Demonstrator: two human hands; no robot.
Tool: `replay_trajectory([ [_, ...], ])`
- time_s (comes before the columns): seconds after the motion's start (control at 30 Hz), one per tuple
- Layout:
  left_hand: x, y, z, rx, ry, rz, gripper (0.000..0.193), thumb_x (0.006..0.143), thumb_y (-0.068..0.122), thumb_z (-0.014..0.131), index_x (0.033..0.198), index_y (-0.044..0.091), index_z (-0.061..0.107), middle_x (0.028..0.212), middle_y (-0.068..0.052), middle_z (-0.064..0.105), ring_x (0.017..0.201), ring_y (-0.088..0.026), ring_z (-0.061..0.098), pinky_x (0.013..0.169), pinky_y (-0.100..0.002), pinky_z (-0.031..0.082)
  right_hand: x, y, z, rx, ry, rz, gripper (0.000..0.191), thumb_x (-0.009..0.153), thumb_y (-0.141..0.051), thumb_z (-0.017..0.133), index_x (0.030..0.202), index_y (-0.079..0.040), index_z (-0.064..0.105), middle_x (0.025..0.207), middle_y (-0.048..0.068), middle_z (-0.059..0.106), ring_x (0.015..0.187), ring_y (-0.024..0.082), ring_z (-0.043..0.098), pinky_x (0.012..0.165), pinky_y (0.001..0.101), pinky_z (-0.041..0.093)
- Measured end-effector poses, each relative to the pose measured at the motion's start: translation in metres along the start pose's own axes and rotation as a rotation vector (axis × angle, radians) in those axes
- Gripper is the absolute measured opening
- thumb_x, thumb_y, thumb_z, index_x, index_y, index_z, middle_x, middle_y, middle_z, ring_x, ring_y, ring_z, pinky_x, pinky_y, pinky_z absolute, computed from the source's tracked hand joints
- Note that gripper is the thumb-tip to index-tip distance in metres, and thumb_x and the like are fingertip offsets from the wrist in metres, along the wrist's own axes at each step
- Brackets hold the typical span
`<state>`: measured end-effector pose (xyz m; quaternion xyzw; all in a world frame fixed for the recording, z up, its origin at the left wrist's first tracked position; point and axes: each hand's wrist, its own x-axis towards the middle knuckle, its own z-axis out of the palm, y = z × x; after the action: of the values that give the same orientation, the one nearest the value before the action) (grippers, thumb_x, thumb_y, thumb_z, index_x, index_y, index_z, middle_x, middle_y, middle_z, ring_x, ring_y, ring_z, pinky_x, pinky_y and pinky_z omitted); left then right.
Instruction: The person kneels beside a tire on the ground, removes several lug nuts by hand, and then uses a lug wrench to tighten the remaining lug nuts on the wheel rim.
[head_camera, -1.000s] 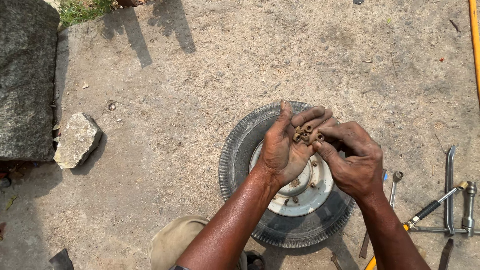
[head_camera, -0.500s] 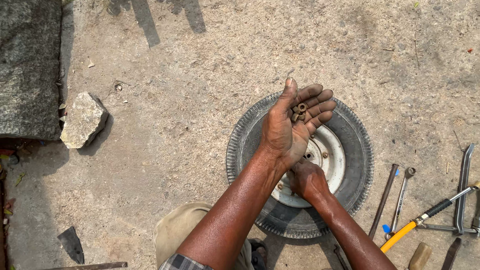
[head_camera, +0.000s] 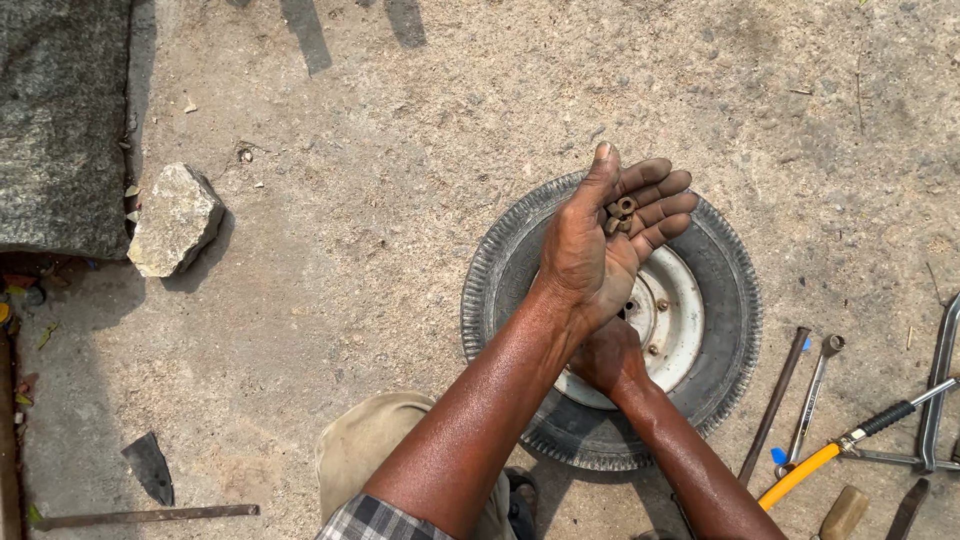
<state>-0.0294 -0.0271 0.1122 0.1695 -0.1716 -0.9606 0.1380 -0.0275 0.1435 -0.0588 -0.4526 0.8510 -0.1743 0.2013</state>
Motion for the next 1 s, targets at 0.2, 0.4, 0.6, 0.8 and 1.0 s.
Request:
replay_trajectory([
  [0.2,-0.002,0.0,0.001,0.039,0.009,0.008,0.067,0.109,0.052,0.048,0.13,-0.012,0.056,0.114,-0.025,0.066,0.108,-0.029,0.069,0.097,-0.043,0.059,0.013,-0.005,0.017,0.196,0.188,-0.301,0.034,0.087,-0.019,0.072,0.113,-0.001,0.059,0.114,0.02,0.062,0.114,0.037,0.059,0.095,0.0488,0.048],
  [0.4,-0.003,-0.001,0.001,0.05,0.015,0.009,0.068,0.109,0.052,0.049,0.13,-0.012,0.056,0.114,-0.026,0.065,0.108,-0.03,0.068,0.097,-0.043,0.058,0.018,0.004,0.029,0.217,0.067,-0.18,0.035,0.09,-0.025,0.069,0.112,-0.004,0.051,0.105,0.015,0.058,0.107,0.03,0.059,0.089,0.0494,0.049],
  [0.6,-0.001,-0.002,0.001,0.042,0.011,0.001,0.066,0.108,0.05,0.051,0.13,-0.012,0.056,0.115,-0.026,0.065,0.11,-0.03,0.068,0.099,-0.045,0.057,0.019,0.019,0.032,0.113,0.089,-0.3,0.044,0.09,-0.027,0.071,0.119,-0.002,0.05,0.114,0.017,0.056,0.114,0.034,0.056,0.095,0.0514,0.047],
  [0.8,0.0,-0.003,0.0,0.048,0.015,-0.001,0.066,0.108,0.05,0.051,0.131,-0.013,0.056,0.116,-0.026,0.065,0.11,-0.031,0.068,0.099,-0.045,0.057,0.018,0.026,0.041,0.028,0.086,-0.301,0.054,0.086,-0.03,0.074,0.124,0.001,0.049,0.119,0.02,0.056,0.118,0.036,0.054,0.1,0.0543,0.045],
  [1.0,0.001,-0.005,0.0,0.041,0.014,-0.01,0.066,0.108,0.05,0.051,0.13,-0.013,0.056,0.116,-0.027,0.065,0.109,-0.031,0.068,0.099,-0.044,0.057,0.019,0.024,0.041,0.039,0.058,-0.295,0.048,0.089,-0.03,0.072,0.122,-0.002,0.05,0.116,0.017,0.057,0.116,0.034,0.056,0.098,0.0522,0.046],
])
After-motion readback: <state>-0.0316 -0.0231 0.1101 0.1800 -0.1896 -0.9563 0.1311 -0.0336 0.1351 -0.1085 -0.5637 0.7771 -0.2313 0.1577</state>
